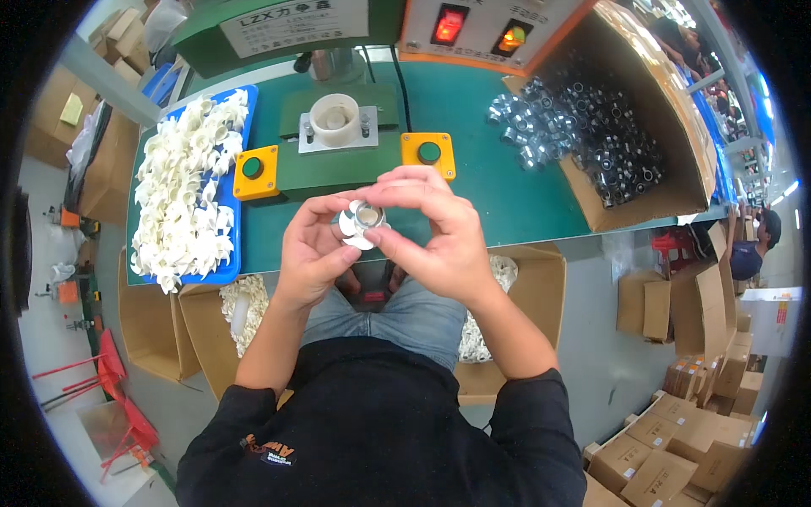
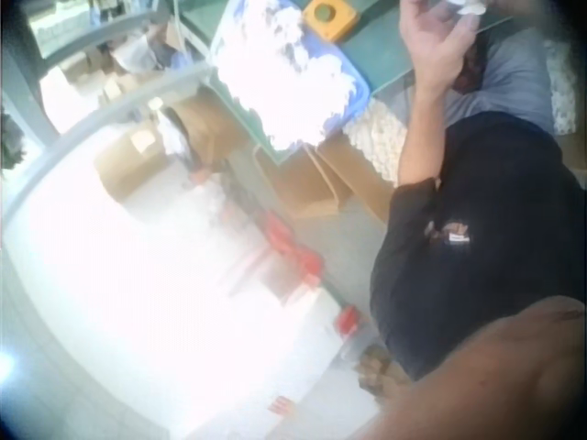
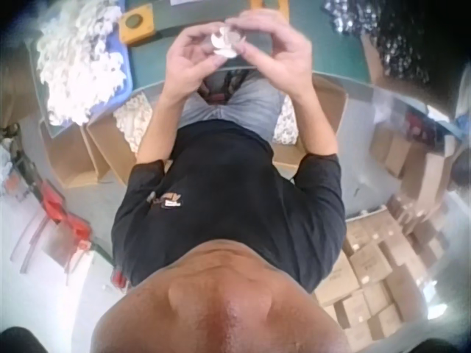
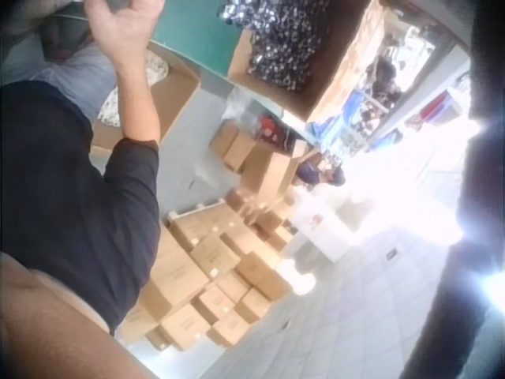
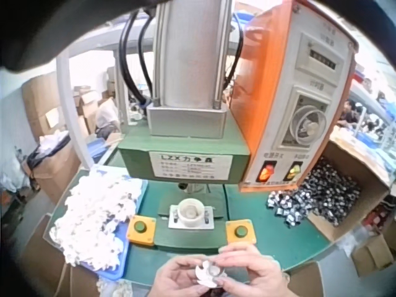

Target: The person fits a metal ring into a plastic impeller by hand, places the assembled component into a press machine, presses buttons to press the parts together, and removes the finished piece.

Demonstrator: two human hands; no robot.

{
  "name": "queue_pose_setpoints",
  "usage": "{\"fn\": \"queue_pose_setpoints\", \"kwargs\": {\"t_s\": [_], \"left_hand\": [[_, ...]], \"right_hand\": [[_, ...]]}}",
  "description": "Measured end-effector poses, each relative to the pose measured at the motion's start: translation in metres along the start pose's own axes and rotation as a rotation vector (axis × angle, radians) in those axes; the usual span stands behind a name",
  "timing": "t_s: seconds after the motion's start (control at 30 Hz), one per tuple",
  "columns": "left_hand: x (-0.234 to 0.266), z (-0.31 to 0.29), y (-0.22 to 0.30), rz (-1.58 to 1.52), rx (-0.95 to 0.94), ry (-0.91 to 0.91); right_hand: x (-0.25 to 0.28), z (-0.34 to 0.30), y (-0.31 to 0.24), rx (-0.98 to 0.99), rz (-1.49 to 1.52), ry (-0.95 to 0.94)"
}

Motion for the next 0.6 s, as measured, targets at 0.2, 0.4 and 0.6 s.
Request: {"fn": "queue_pose_setpoints", "kwargs": {"t_s": [0.2,0.4,0.6], "left_hand": [[0.007,-0.004,-0.002,-0.061,-0.033,-0.021],[0.007,-0.004,-0.002,-0.074,-0.013,0.014],[0.011,-0.007,-0.005,-0.117,0.035,0.017]], "right_hand": [[-0.004,-0.003,0.007,-0.031,0.109,-0.073],[0.0,0.0,-0.001,0.016,-0.125,-0.076],[0.001,-0.001,0.006,0.018,-0.031,-0.095]]}}
Point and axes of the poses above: each hand's wrist, its own z-axis towards the middle knuckle, its own x-axis out of the back of the hand, y = z × x, the point moved 1 cm from there along z, towards the middle knuckle, and after that the axes turned 3 degrees about -x, right-handed, at the moved point
